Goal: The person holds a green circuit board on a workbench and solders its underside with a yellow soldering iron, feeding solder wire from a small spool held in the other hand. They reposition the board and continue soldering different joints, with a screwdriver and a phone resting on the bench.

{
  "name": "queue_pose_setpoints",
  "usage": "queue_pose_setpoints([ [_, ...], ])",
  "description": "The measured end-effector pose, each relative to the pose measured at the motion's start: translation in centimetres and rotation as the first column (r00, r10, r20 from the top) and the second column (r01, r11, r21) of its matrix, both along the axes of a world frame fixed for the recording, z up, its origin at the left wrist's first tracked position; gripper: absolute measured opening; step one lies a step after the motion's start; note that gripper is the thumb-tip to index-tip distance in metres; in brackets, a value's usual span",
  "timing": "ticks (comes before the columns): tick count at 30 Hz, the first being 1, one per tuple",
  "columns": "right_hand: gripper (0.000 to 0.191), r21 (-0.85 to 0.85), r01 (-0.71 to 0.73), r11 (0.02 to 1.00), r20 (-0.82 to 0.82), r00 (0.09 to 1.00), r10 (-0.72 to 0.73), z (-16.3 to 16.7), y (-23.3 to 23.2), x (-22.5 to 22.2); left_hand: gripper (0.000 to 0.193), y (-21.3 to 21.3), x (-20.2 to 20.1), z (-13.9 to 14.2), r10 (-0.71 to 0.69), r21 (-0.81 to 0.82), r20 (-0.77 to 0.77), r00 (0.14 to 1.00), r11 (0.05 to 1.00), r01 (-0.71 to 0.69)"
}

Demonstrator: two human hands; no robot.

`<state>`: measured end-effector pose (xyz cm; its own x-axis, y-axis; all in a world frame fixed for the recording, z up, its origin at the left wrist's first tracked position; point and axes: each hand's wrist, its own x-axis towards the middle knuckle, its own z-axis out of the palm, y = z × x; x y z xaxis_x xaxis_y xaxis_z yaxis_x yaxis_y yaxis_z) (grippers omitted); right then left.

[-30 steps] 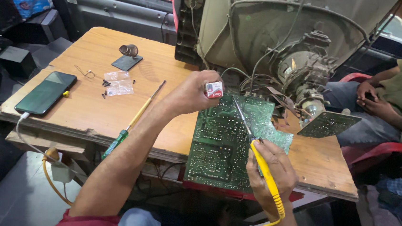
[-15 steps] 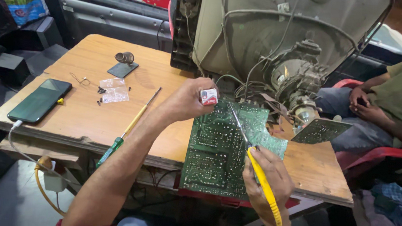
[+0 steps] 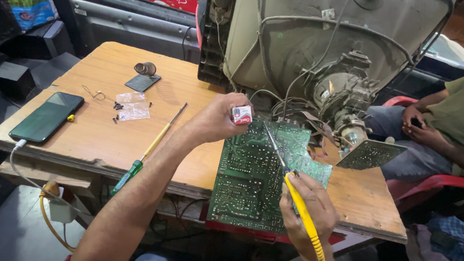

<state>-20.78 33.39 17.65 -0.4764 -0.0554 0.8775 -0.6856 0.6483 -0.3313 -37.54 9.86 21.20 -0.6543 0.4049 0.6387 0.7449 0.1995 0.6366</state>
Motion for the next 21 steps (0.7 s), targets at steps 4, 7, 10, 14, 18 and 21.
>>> queue_pose_setpoints([
  [4,0.037,0.036,0.019,0.999,-0.027,0.999,-0.019,0.01,0.1,0.21,0.016,0.02,0.2,0.09,-0.021,0.013,0.049,0.999,1.0,0.02],
  [7,0.037,0.039,0.032,0.999,-0.059,0.998,-0.03,-0.09,0.07,0.25,0.015,-0.01,0.27,0.15,-0.033,0.023,0.051,0.998,0.999,0.031],
  [10,0.039,0.031,-0.011,0.999,-0.026,1.0,0.011,-0.23,0.03,0.06,0.015,-0.04,0.3,0.11,-0.038,0.03,0.064,0.997,0.999,0.036],
  [14,0.039,0.034,0.007,0.999,-0.048,0.999,-0.005,-0.39,-0.02,-0.15,0.015,0.01,0.21,0.01,-0.022,0.016,0.059,0.998,1.0,0.021],
  [18,0.041,0.047,0.018,0.999,-0.069,0.997,-0.015,-0.42,-0.07,-0.09,0.016,-0.03,0.07,-0.19,-0.015,0.021,0.062,0.998,1.0,0.014],
  [21,0.042,0.035,-0.003,0.999,-0.056,0.998,0.005,-0.41,-0.18,-0.07,0.017,0.05,-0.05,-0.32,-0.012,0.022,0.075,0.997,1.0,0.011],
])
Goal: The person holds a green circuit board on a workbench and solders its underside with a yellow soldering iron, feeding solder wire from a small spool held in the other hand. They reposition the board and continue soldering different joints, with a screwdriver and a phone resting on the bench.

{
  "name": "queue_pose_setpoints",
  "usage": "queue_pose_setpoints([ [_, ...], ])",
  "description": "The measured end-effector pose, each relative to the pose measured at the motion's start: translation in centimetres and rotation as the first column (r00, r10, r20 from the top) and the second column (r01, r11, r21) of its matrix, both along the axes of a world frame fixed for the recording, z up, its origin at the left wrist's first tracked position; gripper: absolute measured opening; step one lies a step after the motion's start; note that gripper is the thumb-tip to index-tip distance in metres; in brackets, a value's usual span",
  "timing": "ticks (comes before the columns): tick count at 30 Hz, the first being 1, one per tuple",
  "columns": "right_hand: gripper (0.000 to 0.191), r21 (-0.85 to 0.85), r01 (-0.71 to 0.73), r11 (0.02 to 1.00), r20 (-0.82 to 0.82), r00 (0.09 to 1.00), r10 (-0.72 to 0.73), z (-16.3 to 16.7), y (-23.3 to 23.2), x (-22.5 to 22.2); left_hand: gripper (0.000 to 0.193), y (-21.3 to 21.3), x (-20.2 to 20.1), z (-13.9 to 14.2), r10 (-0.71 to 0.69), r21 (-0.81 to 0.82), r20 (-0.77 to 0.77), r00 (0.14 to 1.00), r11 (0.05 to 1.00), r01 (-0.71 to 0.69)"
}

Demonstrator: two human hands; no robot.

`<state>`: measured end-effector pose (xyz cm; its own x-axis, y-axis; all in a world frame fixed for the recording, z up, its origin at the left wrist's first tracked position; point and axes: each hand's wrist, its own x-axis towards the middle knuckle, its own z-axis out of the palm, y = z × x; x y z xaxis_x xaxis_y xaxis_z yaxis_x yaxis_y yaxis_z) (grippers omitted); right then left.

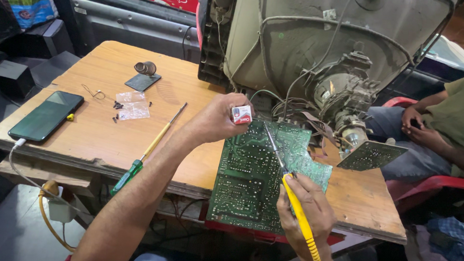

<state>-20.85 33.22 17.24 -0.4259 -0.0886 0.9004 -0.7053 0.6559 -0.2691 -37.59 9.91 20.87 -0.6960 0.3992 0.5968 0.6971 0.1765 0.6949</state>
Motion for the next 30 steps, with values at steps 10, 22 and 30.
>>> queue_pose_setpoints([
  [10,0.042,0.037,-0.003,0.999,-0.034,0.999,0.004,0.2,-0.01,-0.2,0.019,-0.19,0.15,0.15,-0.011,0.001,-0.001,1.0,1.0,0.011],
  [22,0.04,-0.001,0.02,1.0,-0.018,1.0,-0.02,-0.08,0.04,-0.17,0.015,0.0,-0.15,-0.19,-0.019,0.02,0.027,0.999,1.0,0.018],
  [30,0.041,0.018,0.019,1.0,-0.037,0.999,-0.019,-0.02,0.04,-0.07,0.017,0.0,-0.03,-0.14,-0.027,0.032,0.032,0.999,0.999,0.026],
])
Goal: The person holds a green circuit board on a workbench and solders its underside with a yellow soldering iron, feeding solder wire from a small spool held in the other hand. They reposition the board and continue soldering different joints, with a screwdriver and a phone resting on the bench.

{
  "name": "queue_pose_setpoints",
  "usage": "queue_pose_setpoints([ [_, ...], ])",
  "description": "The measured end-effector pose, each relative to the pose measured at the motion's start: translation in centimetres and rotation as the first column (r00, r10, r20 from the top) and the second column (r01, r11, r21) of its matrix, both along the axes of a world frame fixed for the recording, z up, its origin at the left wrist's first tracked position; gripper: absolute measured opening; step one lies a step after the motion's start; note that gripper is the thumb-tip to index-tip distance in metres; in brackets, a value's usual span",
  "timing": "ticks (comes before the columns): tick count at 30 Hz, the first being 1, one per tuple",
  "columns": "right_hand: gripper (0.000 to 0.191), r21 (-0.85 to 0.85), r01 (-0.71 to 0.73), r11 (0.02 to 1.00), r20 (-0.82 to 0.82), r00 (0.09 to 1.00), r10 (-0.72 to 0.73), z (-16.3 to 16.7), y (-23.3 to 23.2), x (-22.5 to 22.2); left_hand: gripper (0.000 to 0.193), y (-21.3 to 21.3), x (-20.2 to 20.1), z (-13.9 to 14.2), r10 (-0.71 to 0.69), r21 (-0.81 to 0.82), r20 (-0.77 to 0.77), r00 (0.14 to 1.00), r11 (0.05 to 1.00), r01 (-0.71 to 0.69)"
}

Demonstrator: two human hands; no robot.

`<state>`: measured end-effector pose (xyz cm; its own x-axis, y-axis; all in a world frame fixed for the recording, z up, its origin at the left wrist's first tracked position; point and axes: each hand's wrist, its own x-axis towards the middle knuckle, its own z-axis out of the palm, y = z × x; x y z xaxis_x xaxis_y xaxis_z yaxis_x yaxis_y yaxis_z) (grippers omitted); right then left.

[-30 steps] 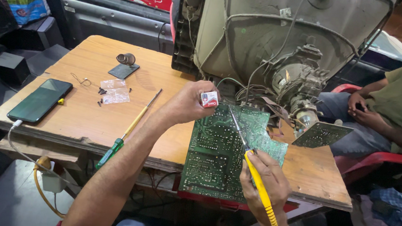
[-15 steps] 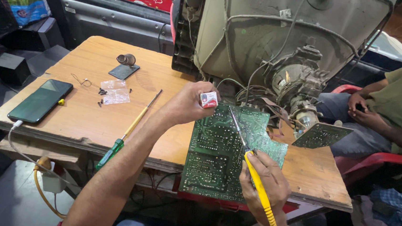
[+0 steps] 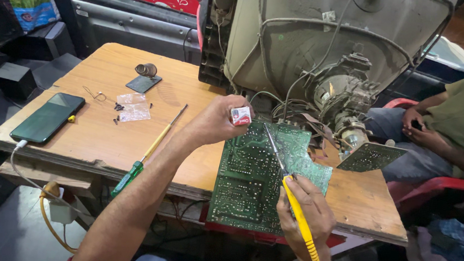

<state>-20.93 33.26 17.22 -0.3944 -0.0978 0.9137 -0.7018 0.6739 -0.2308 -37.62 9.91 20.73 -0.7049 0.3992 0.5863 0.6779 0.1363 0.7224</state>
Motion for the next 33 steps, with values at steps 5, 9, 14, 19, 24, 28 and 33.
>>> queue_pose_setpoints([
  [5,0.04,0.005,0.002,1.0,-0.007,1.0,-0.002,0.05,-0.12,-0.04,0.017,-0.1,0.11,0.03,0.007,-0.005,0.0,1.0,1.0,-0.007],
  [9,0.041,-0.038,-0.034,0.999,0.051,0.998,0.036,-0.02,0.01,0.05,0.017,-0.07,0.15,0.11,0.001,0.005,0.012,1.0,1.0,-0.001],
  [14,0.04,-0.021,-0.008,1.0,0.034,0.999,0.009,-0.13,-0.03,-0.02,0.017,-0.16,0.14,0.16,0.018,-0.021,-0.039,0.999,1.0,-0.019],
  [19,0.04,-0.031,-0.017,0.999,0.018,1.0,0.018,-0.07,-0.13,-0.02,0.017,-0.18,0.09,0.11,0.009,-0.018,-0.035,0.999,1.0,-0.009],
  [24,0.039,-0.021,0.002,1.0,0.01,1.0,-0.001,0.17,0.02,0.25,0.017,-0.19,0.1,0.07,0.015,-0.014,-0.02,1.0,1.0,-0.015],
  [28,0.037,-0.018,0.033,0.999,-0.005,0.999,-0.033,0.22,0.09,0.51,0.016,-0.13,0.12,-0.02,0.006,0.002,-0.006,1.0,1.0,-0.006],
  [33,0.039,-0.019,0.021,1.0,0.029,0.999,-0.021,0.22,0.12,0.6,0.015,-0.12,0.1,-0.06,-0.008,0.02,-0.023,1.0,1.0,0.009],
])
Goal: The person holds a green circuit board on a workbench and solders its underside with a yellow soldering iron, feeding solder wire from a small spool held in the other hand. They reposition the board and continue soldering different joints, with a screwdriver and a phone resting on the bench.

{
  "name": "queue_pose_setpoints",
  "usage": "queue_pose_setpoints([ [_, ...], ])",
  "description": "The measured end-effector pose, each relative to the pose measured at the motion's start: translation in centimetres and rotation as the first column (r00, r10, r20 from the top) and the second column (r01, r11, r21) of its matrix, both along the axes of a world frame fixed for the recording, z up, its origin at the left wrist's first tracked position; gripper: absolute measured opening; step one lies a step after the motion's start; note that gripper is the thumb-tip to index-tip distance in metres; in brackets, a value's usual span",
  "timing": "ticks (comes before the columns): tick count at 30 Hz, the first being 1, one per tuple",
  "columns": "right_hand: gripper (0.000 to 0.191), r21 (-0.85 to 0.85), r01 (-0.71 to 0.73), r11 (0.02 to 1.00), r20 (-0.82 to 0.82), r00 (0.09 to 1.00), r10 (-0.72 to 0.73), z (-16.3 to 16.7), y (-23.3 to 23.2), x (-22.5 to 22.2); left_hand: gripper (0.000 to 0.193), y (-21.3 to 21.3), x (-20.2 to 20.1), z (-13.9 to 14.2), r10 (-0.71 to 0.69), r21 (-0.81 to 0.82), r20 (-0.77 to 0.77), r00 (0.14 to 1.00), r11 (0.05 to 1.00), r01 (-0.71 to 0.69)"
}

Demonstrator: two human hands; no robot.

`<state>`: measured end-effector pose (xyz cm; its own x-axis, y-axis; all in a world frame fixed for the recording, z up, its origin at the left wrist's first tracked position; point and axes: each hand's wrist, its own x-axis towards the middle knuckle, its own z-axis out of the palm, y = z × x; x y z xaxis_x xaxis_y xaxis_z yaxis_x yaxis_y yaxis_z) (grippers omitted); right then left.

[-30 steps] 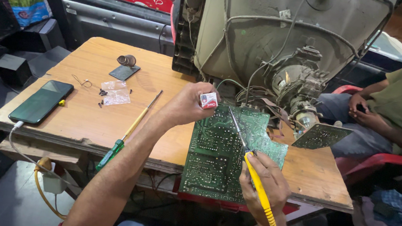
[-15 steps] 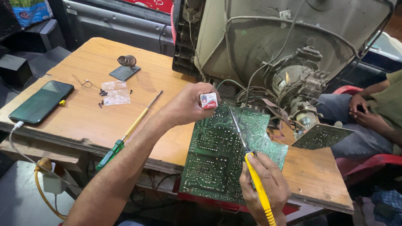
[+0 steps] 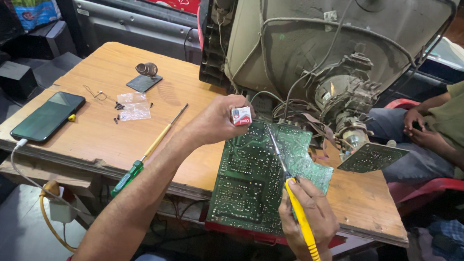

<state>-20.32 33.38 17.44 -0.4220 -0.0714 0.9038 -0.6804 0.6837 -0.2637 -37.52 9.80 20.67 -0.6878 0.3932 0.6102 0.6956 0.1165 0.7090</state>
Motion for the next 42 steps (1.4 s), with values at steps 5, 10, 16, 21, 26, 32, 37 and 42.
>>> queue_pose_setpoints([
  [5,0.041,0.003,-0.026,1.0,-0.028,0.999,0.026,-0.09,-0.23,-0.18,0.015,0.06,0.18,0.07,0.002,0.002,0.004,1.0,1.0,-0.002],
  [10,0.044,-0.026,-0.082,0.996,0.007,0.997,0.082,-0.12,-0.3,-0.32,0.015,0.02,0.24,0.23,0.023,-0.025,-0.002,1.0,0.999,-0.023],
  [16,0.04,-0.003,-0.052,0.999,-0.006,0.999,0.052,-0.05,-0.31,-0.35,0.017,0.17,0.11,0.16,0.021,-0.029,-0.015,1.0,0.999,-0.021],
  [21,0.04,0.017,-0.034,0.999,-0.004,0.999,0.034,-0.04,-0.19,-0.19,0.016,0.13,0.0,0.01,0.016,-0.025,-0.034,0.999,1.0,-0.016],
  [26,0.042,-0.005,-0.04,0.999,0.011,0.999,0.04,-0.22,-0.15,-0.34,0.016,0.1,-0.11,0.01,0.014,-0.03,-0.037,0.999,0.999,-0.015],
  [32,0.041,-0.007,-0.039,0.999,0.036,0.999,0.039,-0.25,-0.07,-0.22,0.017,0.1,0.02,0.04,0.029,-0.03,-0.011,1.0,0.999,-0.029],
  [37,0.044,0.002,-0.026,1.0,0.015,1.0,0.026,-0.15,0.0,-0.22,0.018,0.06,0.02,0.14,0.005,-0.017,-0.001,1.0,1.0,-0.005],
  [42,0.042,0.001,-0.011,1.0,0.026,1.0,0.011,-0.35,-0.01,-0.27,0.017,0.01,0.0,0.1,0.014,-0.023,-0.008,1.0,1.0,-0.014],
])
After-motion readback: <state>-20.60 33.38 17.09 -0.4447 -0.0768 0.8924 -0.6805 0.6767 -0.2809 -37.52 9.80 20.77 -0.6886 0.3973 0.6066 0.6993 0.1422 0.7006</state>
